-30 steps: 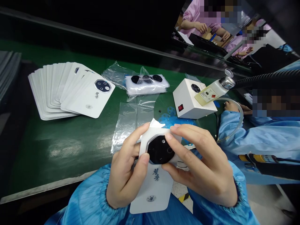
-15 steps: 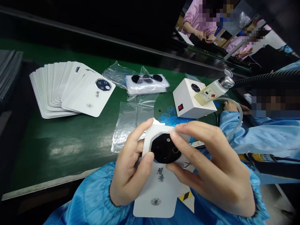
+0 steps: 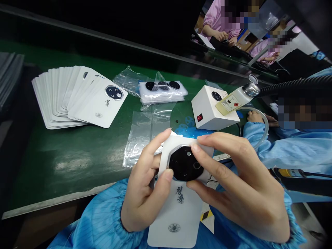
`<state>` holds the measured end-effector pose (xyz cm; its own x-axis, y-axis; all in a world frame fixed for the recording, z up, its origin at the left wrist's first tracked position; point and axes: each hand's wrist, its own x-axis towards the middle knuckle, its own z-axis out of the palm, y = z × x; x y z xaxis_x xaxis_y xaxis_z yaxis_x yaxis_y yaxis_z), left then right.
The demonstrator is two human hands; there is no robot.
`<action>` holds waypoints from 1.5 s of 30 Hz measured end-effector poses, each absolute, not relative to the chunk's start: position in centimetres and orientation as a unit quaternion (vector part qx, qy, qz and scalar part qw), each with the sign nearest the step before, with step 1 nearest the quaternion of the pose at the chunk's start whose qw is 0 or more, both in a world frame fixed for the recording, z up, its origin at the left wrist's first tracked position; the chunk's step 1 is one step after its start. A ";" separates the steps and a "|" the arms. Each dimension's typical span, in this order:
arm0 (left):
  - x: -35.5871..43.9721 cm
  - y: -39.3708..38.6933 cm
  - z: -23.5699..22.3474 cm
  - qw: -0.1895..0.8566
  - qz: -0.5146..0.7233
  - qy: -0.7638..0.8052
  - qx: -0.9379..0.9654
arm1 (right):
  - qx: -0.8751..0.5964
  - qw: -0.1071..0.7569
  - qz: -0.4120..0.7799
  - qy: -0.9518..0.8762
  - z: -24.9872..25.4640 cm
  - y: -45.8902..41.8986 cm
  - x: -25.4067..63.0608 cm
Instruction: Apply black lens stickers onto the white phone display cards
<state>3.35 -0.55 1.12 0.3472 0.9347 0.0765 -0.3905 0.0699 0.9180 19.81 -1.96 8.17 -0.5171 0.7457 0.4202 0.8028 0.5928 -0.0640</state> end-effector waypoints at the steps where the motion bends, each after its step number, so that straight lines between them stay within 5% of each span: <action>1: 3.4 -0.5 1.1 0.676 0.493 0.289 0.465 | -0.445 0.206 -0.070 -0.868 8.2 -2.0 19.8; 13: 3.2 0.2 1.1 0.732 0.455 0.274 0.427 | -0.480 0.198 -0.074 -0.852 8.7 -2.4 19.0; 45: 3.6 -0.4 1.7 0.687 0.470 0.329 0.446 | -0.480 0.186 -0.079 -0.854 8.6 -2.5 19.5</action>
<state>3.63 -0.44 1.68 0.3411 0.9394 -0.0329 -0.3516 0.1600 0.9224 19.47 -2.51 8.63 -0.4708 0.7901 0.3925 0.8484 0.5274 -0.0441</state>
